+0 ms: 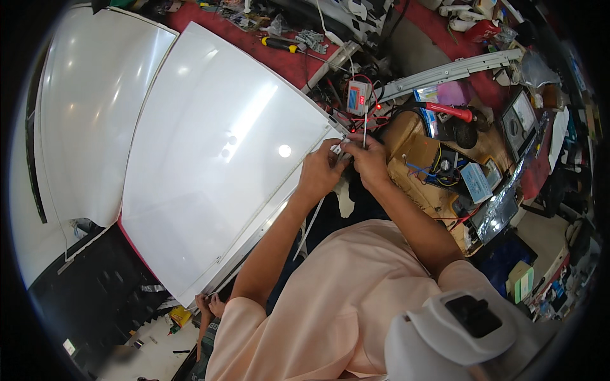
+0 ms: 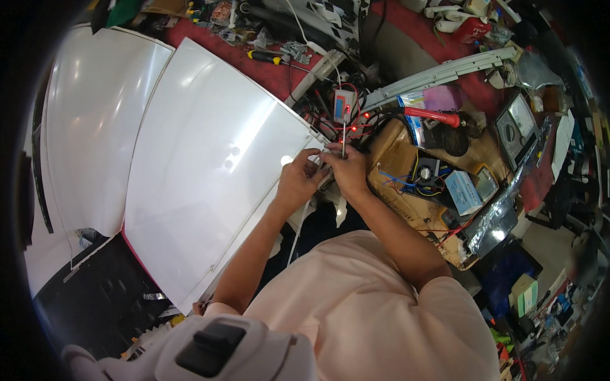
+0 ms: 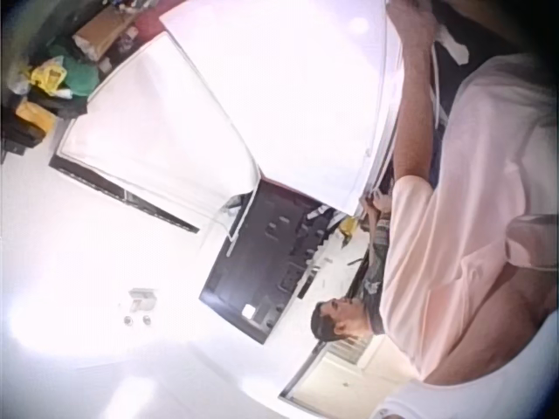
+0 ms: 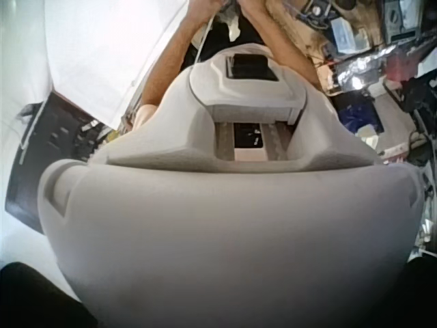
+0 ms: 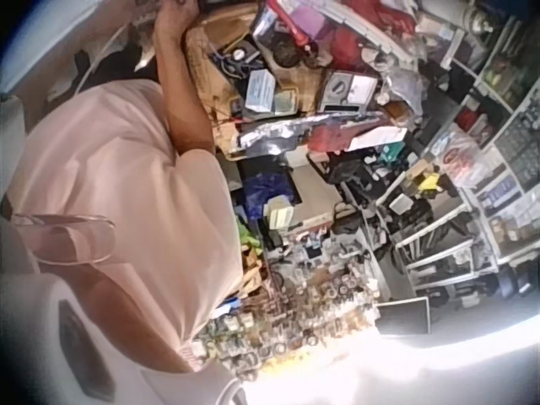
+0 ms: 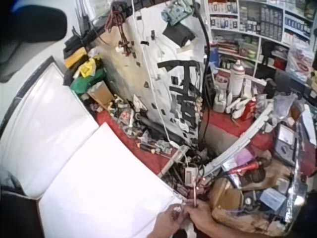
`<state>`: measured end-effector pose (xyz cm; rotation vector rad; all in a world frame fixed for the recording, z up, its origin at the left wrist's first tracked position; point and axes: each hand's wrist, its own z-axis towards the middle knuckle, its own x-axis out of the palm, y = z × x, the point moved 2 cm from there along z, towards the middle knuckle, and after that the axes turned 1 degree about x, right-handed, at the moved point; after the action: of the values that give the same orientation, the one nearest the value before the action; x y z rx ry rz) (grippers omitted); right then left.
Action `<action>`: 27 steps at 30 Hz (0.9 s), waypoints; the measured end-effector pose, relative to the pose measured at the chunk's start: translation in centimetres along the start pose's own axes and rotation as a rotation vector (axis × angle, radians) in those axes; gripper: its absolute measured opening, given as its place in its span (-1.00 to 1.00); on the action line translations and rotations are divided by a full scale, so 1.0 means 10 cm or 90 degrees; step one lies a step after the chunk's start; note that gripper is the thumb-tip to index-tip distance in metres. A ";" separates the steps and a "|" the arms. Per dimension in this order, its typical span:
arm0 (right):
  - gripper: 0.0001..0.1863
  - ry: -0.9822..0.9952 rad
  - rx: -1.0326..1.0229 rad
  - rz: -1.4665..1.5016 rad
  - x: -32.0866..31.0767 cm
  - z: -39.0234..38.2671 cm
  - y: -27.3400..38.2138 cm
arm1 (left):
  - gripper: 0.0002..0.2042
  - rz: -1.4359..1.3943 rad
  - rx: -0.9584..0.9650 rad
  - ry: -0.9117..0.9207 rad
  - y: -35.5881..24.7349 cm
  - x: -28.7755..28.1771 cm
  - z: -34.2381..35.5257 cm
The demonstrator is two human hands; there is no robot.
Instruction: The person works on the edge of a large white panel, handling thin wires and small electronic components with both hands.
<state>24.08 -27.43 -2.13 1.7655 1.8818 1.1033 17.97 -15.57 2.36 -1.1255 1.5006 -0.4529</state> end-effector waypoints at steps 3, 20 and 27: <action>-0.70 0.016 -0.010 -0.009 0.04 0.01 0.04 | -0.73 -0.012 -0.039 -0.047 -0.05 0.02 0.00; -0.71 0.213 -0.056 -0.269 -0.10 0.28 0.11 | -0.77 0.025 -0.005 -0.095 0.02 0.03 0.07; -0.75 0.245 -0.098 -0.346 -0.11 0.33 0.13 | -0.77 0.052 0.005 -0.103 -0.02 0.01 0.06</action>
<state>27.51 -27.52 -3.60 0.9098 2.2304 1.3754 18.64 -15.56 2.34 -1.0644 1.3960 -0.3047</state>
